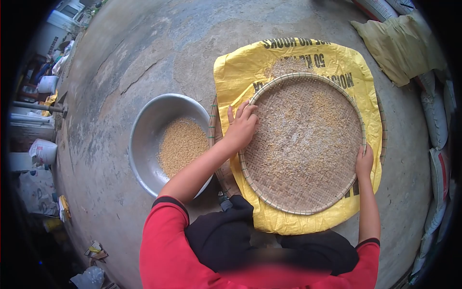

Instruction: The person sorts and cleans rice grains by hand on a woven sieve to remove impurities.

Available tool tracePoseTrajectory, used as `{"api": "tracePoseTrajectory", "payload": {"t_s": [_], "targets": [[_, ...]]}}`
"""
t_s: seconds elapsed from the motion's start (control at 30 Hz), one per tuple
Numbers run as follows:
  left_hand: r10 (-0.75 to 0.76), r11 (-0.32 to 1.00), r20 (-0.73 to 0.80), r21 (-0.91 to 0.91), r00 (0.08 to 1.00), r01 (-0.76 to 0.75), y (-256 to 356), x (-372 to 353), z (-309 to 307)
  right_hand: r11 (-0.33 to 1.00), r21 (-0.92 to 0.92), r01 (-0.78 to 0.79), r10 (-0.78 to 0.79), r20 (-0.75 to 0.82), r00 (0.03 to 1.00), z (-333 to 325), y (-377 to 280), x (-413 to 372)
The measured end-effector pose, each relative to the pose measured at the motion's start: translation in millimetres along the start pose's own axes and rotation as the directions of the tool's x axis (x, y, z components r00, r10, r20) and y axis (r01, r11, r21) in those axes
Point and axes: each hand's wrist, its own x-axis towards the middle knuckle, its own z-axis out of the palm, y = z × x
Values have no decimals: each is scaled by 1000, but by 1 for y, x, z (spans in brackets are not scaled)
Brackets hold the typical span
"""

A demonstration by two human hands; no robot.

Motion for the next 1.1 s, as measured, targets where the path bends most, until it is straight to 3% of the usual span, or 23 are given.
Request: {"api": "tracePoseTrajectory", "payload": {"t_s": [0.1, 0.17, 0.33, 0.4, 0.47, 0.53, 0.83, 0.87, 0.93, 1.1], "targets": [[27, 996, -53, -78, 998, -31, -4, -5, -16, 1000, -28, -4, 4, 5, 1000, 2, 4, 1], [41, 914, -98, -398, 994, -77, -13, -8, -27, 1000, -27, -6, 6, 8, 1000, 0, 1, 0], [3, 964, -196, -260, 981, -55, -18, -13, -37, 1000, 14, -24, 23, 38, 999, 1, 3, 2], [21, 993, -68, -115, 997, -28, -7, -9, -33, 1000, 13, -15, 15, 19, 1000, 1, 4, 1], [49, 986, -46, -158, 998, -55, -9, 0, -18, 1000, 3, 1, -1, -9, 1000, 3, 4, 0], [77, 996, 24, -44, 997, -76, -6, 8, -13, 1000, -10, 18, -19, -38, 999, 1, 2, 0], [125, 988, 83, 79, 989, -132, -10, 14, 3, 999, 32, 6, -5, -23, 1000, 1, 1, 0], [127, 988, 81, 78, 989, -133, -9, 14, 2, 999, 32, -1, 2, -19, 1000, 0, -1, 0], [43, 995, 86, -89, 995, -35, -8, 12, -3, 999, 32, -8, 8, -16, 1000, 0, 0, 1], [43, 998, 99, -51, 994, -39, -8, 11, -12, 998, 54, -13, 13, 1, 1000, 1, 2, 1]]}}
